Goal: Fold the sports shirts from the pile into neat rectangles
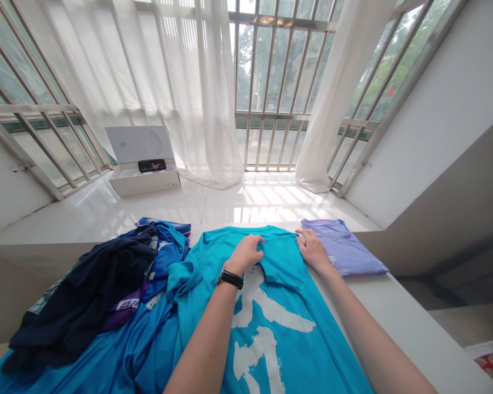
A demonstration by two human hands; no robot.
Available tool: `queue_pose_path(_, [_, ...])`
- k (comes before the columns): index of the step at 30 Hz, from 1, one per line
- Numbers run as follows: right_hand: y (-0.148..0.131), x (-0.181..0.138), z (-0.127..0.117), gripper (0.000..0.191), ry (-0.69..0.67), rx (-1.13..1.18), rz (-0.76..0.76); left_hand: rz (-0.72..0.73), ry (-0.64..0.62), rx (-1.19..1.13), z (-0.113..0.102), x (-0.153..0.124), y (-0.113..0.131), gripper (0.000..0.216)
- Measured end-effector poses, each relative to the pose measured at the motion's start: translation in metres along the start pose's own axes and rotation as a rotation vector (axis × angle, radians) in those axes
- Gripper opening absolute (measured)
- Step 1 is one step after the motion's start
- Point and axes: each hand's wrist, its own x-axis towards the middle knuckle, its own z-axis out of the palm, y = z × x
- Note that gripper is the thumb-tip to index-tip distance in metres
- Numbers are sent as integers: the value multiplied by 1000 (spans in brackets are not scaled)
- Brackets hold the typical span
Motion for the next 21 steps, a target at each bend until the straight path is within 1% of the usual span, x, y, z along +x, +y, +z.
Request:
queue_pose_path(4, [-1, 4, 0, 24, 2, 0, 7, 37, -61, 15, 3, 1, 0, 49])
queue_pose_path(7, [-3, 9, 2, 18, -5, 29, -14, 27, -73, 40, 6, 2, 0, 52])
queue_pose_path(11, [-2, 19, 4, 17, 12, 102, -33, -4, -61, 61, 8, 3, 0, 59])
queue_pose_path(14, [1, 23, 5, 17, 31, 165, -27, -28, -47, 46, 7, 3, 1, 60])
queue_pose_path(18, [2, 23, 5, 16, 51, 257, -1, -30, 4, -5, 6, 4, 3, 59])
queue_pose_path(21, [1, 24, 4, 21, 63, 360, 39, -22, 26, -14, 8, 6, 4, 60])
